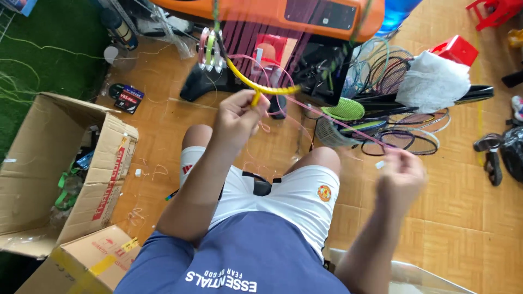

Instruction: The person strings a badminton racket by hand, weaving and pulling the string through the grommets across the racket frame.

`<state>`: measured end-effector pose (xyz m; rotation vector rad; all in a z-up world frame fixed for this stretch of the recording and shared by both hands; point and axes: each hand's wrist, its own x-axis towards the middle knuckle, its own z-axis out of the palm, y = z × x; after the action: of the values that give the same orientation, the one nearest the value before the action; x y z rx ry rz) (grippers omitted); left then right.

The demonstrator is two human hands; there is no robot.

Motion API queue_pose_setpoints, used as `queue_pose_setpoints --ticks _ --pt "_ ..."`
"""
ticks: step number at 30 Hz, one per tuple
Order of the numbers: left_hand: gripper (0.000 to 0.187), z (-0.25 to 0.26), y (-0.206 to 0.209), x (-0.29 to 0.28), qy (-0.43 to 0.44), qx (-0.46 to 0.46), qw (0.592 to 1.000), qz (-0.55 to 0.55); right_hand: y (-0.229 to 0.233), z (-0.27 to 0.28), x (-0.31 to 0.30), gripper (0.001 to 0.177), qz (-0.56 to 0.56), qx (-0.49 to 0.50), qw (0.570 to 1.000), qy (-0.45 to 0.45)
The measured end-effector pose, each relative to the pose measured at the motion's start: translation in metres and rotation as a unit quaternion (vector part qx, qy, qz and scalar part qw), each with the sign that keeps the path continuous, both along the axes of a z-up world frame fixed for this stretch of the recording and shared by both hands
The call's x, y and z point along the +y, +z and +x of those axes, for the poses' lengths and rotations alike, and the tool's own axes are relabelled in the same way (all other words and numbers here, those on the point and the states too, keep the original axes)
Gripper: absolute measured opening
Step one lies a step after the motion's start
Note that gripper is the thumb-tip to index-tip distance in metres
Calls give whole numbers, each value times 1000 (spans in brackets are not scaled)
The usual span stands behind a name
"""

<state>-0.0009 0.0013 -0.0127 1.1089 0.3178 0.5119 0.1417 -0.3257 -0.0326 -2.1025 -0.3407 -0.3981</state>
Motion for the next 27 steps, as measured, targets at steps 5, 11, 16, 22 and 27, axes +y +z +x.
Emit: queue_pose_setpoints --ticks 5,11,16,22,27 --pt "11 -3 3 12 15 -15 1000 4 0 12 -46 12 74 162 981 -78" --pt "12 0 11 1 -28 -17 999 -15 38 -16 13 13 123 151 981 15" --pt "14 -1 18 -21 -63 0 998 -19 82 -54 68 13 163 185 953 176" --pt "16 -2 27 -45 -109 -56 992 7 96 -69 123 11 145 170 945 240" --pt "16 3 31 -48 -108 -30 993 29 91 -62 119 7 224 201 926 227"
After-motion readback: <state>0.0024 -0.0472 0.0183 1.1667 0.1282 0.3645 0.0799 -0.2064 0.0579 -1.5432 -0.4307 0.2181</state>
